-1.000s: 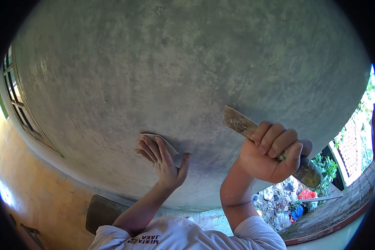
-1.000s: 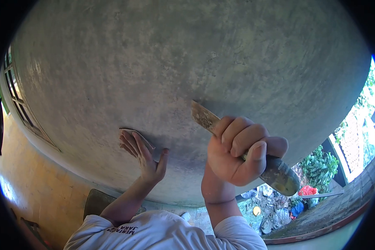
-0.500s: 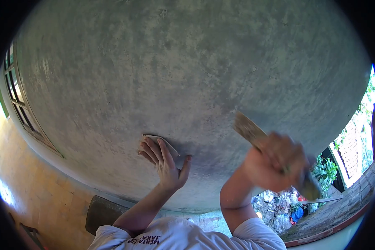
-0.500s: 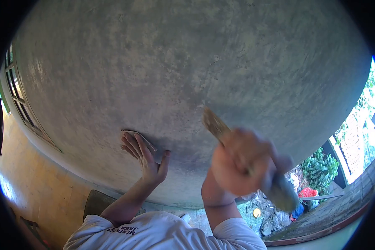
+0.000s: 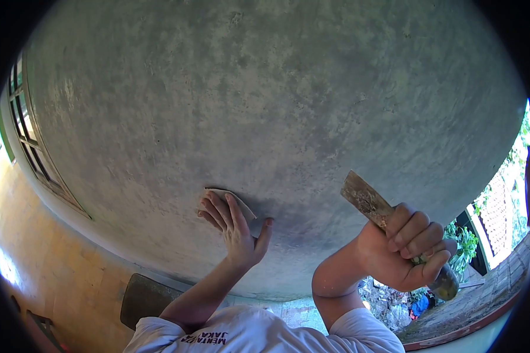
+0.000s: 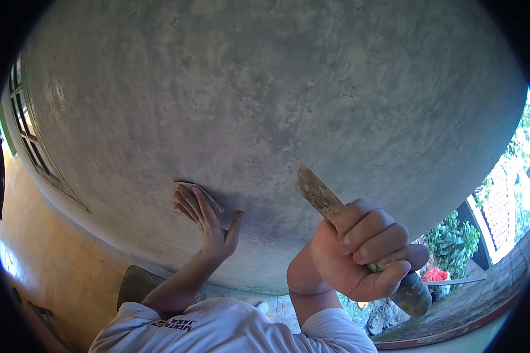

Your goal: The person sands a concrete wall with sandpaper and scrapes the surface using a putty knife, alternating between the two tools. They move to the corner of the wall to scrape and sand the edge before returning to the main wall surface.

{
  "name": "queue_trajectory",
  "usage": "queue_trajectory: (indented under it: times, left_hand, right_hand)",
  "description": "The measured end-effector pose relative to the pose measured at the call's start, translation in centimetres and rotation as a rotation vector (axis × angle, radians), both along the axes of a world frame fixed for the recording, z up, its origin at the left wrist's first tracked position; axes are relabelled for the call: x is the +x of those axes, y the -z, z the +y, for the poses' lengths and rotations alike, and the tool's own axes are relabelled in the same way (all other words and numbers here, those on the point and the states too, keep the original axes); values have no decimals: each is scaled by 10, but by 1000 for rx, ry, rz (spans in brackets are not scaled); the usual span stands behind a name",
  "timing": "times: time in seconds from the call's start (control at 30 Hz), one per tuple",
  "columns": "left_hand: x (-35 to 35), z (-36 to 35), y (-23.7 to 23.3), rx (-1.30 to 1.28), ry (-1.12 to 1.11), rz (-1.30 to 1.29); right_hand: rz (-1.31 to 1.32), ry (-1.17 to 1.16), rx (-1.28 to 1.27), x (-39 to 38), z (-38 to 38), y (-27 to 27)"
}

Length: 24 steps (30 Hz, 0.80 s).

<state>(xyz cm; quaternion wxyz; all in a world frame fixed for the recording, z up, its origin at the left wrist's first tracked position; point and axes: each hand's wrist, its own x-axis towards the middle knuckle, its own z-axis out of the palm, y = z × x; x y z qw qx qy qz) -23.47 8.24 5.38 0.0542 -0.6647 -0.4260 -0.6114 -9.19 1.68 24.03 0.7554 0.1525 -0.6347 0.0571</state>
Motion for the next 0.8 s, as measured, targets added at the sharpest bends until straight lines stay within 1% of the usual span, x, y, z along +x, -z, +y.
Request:
queue_trajectory:
  times: [0.07,0.1,0.2,0.23,0.33,0.37,0.47,0.53,0.6,0.63,0.67,0.73,0.77,0.8]
  left_hand:
    - [0,-1,1,-7,-3,8]
    - [0,-1,1,-10,3,3]
    - [0,-1,1,-4,6,-1]
    - [0,-1,0,1,1,-1]
    - [0,-1,0,0,5,-1]
    - [0,-2,1,-3,8,1]
    - [0,-1,0,5,11,-1]
    - [-1,-1,0,0,1,6]
    - [0,-1,1,-7,-4,1]
    - [0,-1,1,-15,-2,2]
    - [0,-2,2,-17,3,3]
    - [0,-1,2,-18,10,-4]
    - [-1,0,2,-14,8,-6]
    - [-1,-1,2,-10,1,5]
  right_hand:
    - [11,-36,-73,-4,14,-1]
    - [76,56,-138,-10,16,-3]
    - [26,35,-118,-6,5,-3]
    - [29,-21,-75,-3,-2,-1]
    - [-49,23,-32,3,1,-4]
    - [10,2,-83,-8,17,-4]
    - [7,35,-105,-11,13,-3]
    - [20,24,-69,-3,3,-1]
    - [-11,-18,56,0,-1,-3]
    - [23,0,-30,-9,12,-3]
    - [24,5,-32,-14,14,-4]
    - [35,8,-167,-19,16,-6]
    - [33,6,-163,-15,11,-5]
    - [8,-15,-71,-8,1,-2]
